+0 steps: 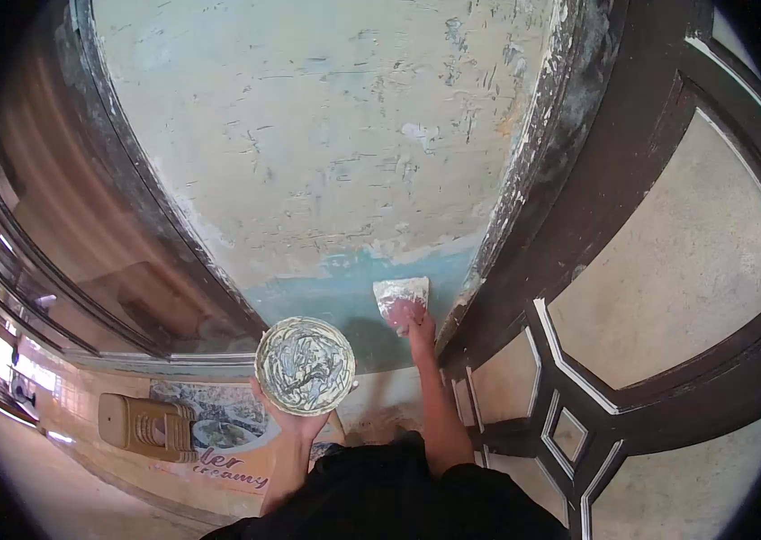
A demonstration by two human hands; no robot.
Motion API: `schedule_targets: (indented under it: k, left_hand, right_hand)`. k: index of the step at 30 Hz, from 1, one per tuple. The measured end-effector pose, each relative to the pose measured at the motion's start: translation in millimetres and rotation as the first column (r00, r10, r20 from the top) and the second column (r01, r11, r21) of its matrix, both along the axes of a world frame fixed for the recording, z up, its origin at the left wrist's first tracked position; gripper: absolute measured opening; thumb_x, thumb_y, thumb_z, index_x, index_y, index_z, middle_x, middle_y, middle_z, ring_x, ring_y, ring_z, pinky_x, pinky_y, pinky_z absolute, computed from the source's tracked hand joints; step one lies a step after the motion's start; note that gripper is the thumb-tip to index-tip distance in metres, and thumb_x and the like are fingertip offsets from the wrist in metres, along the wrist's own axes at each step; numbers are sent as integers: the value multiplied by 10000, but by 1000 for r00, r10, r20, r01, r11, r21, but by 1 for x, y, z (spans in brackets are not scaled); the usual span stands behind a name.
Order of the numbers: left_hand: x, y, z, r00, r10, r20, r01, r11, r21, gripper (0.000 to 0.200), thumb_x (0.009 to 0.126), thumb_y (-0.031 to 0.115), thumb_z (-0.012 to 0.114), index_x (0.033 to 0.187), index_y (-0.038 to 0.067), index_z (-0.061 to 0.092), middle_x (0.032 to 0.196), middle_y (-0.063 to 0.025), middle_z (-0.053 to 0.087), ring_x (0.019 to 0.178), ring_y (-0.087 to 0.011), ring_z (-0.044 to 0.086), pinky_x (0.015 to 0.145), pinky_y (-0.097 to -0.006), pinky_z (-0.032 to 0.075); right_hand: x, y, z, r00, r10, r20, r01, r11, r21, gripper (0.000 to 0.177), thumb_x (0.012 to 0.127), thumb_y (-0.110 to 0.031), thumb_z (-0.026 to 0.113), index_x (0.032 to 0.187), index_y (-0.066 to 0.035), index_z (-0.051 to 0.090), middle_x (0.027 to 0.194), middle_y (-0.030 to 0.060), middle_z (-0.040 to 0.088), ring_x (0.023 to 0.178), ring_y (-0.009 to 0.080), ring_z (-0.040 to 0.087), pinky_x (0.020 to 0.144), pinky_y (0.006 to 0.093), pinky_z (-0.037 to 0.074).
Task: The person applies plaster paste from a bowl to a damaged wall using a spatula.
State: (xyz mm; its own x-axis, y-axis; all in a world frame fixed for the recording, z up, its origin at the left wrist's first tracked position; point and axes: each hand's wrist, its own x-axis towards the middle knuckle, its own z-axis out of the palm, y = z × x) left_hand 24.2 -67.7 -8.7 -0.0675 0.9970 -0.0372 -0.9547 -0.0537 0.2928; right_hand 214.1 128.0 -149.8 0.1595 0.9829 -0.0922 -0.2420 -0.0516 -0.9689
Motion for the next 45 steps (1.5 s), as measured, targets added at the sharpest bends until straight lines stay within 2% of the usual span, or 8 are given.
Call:
schedule_targets:
  k: [9,16,18,22,27,40,42,45]
  left_hand:
    - [27,13,-4,999,37,-29,-39,995,-91,921,692,795,463,1410,227,366,1438,-110,362,1274,-408,366,929,-754,285]
    - [42,20,-18,991,131,14,-127,981,-143,954,672,814,457,1408,213,372,1433,-123,369,1263,-421,380,939,-719,315]
    - [47,15,-17,988,146,49,-141,986,-91,854,763,749,433,1376,156,414,1375,-98,443,1240,-325,431,1043,-531,351]
    - [49,19,-30,990,139,6,-138,986,-91,860,763,753,435,1387,162,401,1384,-101,432,1246,-333,420,1035,-543,354]
    - [55,30,-27,989,144,6,-144,987,-79,874,757,766,435,1404,181,372,1411,-90,399,1277,-336,391,1045,-579,330]
    - [27,44,-20,995,99,29,-98,995,-28,897,728,781,436,1411,206,359,1428,-111,371,1285,-382,371,987,-695,312]
    - [20,49,-21,992,119,48,-116,991,-60,905,723,784,439,1415,207,353,1432,-119,365,1281,-386,376,980,-702,313]
    - [11,52,-22,993,111,41,-108,992,-62,912,721,786,441,1419,206,344,1435,-124,359,1284,-391,374,973,-715,310]
  right_hand:
    - [12,42,70,995,68,79,-86,964,253,211,877,-228,665,948,-41,598,724,14,607,529,97,551,479,234,417]
    - [25,48,32,999,-3,52,-3,994,108,197,857,-186,687,877,-15,592,606,22,580,492,92,537,463,232,423]
    - [40,39,22,994,-6,110,-7,994,113,188,851,-180,696,898,-25,602,588,12,567,480,92,518,458,238,413]
    - [77,44,48,939,-58,339,-5,984,181,192,809,-175,732,858,-24,625,653,-5,590,539,66,504,480,243,399]
    - [93,68,100,734,-254,630,-101,876,472,234,770,-199,733,826,-5,615,630,119,552,543,144,483,542,307,422]
    - [71,86,117,762,-203,615,-155,865,478,253,790,-245,735,826,-18,630,563,42,551,489,94,501,482,280,401]
    - [69,87,118,746,-188,639,-133,898,419,297,774,-287,741,856,-22,637,660,135,609,559,227,571,553,348,453]
    - [68,84,121,730,-176,660,-135,910,392,291,777,-288,738,858,-27,639,665,136,614,553,242,577,552,347,454]
